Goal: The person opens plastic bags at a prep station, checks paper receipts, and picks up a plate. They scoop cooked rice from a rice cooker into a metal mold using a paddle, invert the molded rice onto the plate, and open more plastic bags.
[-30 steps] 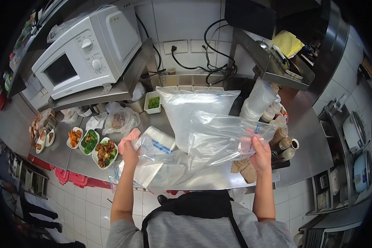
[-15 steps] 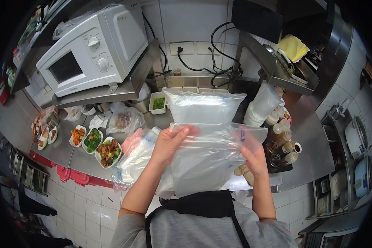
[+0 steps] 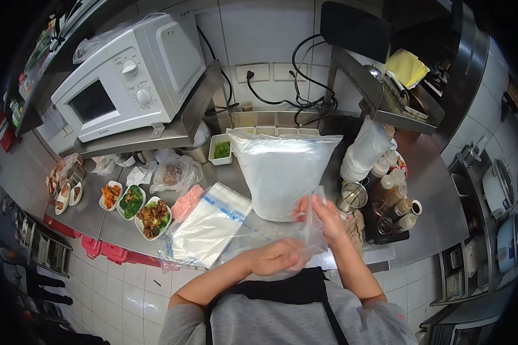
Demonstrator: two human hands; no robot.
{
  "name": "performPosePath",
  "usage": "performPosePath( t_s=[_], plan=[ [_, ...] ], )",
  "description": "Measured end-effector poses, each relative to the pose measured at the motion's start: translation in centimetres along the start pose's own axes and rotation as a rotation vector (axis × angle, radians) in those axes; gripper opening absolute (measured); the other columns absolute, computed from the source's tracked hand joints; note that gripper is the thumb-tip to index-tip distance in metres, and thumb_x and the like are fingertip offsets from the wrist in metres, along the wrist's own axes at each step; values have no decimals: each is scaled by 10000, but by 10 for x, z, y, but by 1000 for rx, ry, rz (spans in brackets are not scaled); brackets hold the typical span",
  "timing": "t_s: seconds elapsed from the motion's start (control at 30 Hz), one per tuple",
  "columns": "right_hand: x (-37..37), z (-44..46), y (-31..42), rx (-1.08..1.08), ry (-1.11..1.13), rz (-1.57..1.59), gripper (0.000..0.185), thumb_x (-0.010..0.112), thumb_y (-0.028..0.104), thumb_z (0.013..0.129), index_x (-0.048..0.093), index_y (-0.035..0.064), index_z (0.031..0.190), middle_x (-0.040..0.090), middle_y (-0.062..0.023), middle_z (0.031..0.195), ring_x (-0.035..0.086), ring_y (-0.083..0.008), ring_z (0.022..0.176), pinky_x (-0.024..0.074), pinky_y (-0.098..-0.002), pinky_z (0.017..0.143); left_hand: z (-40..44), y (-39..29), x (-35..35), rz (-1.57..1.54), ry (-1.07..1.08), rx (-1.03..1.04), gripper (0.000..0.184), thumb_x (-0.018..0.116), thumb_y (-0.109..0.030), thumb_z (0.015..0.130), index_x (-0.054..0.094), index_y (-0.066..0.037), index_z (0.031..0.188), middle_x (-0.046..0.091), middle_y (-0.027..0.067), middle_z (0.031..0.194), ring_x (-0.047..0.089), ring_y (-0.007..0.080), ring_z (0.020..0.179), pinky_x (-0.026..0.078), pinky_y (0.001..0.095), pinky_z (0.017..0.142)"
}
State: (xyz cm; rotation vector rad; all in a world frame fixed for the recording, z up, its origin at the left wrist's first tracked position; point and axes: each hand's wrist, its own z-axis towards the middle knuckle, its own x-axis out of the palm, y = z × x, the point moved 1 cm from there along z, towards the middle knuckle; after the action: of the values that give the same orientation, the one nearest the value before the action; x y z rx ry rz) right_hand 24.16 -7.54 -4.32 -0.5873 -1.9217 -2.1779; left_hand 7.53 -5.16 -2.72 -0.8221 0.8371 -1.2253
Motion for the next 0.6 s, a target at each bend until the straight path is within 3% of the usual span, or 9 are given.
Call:
performPosePath(
  t_s=[0.03, 0.1, 0.13, 0.2, 0.27, 0.37, 0.4, 0.47, 0.6],
  plan=[
    [-1, 2, -2, 39, 35, 211, 253, 509, 311, 888, 537, 81, 785, 517, 5, 656, 493, -142, 566, 398, -282, 568, -2, 8, 1, -31, 17, -95, 526, 293, -476, 941, 497, -68, 681, 464, 54, 583, 483, 179, 611, 390, 305, 601],
    [-2, 8, -6, 115, 107, 633, 244, 513, 321, 874, 520, 87, 803, 481, 11, 628, 444, -148, 507, 381, -293, 533, -13, 17, -13, -209, -195, -171, 552, 256, -469, 951, 500, -67, 663, 469, 45, 593, 463, 158, 583, 382, 277, 580],
    [-6, 10, -6, 126, 163, 637, 237, 530, 316, 860, 521, 84, 812, 464, 17, 618, 425, -132, 493, 371, -279, 514, -20, 19, -20, -299, -299, -209, 566, 238, -466, 956, 501, -66, 653, 471, 40, 598, 452, 147, 569, 378, 263, 569],
    [-24, 10, -4, 147, 272, 647, 232, 565, 307, 833, 523, 78, 830, 431, 30, 597, 386, -100, 465, 350, -250, 475, -23, 13, -43, -527, -473, -8, 534, 244, -448, 960, 502, -71, 682, 480, 48, 604, 461, 159, 551, 381, 270, 552],
    [-50, 16, -9, 129, 270, 416, 207, 591, 273, 826, 527, 76, 825, 436, 42, 594, 389, -71, 466, 331, -220, 447, -31, 4, -69, -518, -646, 120, 483, 277, -407, 961, 511, -52, 732, 499, 67, 628, 484, 177, 551, 403, 281, 546],
    [-52, 21, 19, 12, 286, -81, 167, 631, 205, 812, 533, 70, 818, 443, 60, 590, 391, -30, 472, 302, -183, 422, -42, -6, -109, -119, -395, 187, 377, 359, -341, 953, 505, -50, 764, 529, 64, 666, 518, 163, 565, 434, 275, 557],
    [-48, 22, 32, -41, 286, -265, 157, 644, 180, 807, 534, 68, 815, 446, 66, 588, 392, -17, 474, 292, -171, 416, -44, -8, -119, -94, -497, 111, 352, 385, -328, 949, 510, -52, 768, 536, 56, 674, 526, 149, 574, 440, 268, 563],
    [-45, 41, 56, -166, 109, -134, 131, 638, 136, 822, 531, 65, 796, 470, 71, 595, 415, -14, 485, 306, -174, 424, -42, -11, -136, -43, -694, -49, 305, 439, -302, 939, 519, -57, 776, 549, 41, 691, 543, 121, 593, 453, 255, 574],
    [-24, 96, 92, -366, -100, -493, 151, 593, 130, 857, 523, 54, 746, 485, 51, 563, 403, -15, 474, 298, -196, 419, 13, -33, -163, -31, -993, -62, 250, 504, -282, 921, 540, -57, 818, 539, -6, 689, 533, 68, 614, 447, 235, 572]
  ],
)
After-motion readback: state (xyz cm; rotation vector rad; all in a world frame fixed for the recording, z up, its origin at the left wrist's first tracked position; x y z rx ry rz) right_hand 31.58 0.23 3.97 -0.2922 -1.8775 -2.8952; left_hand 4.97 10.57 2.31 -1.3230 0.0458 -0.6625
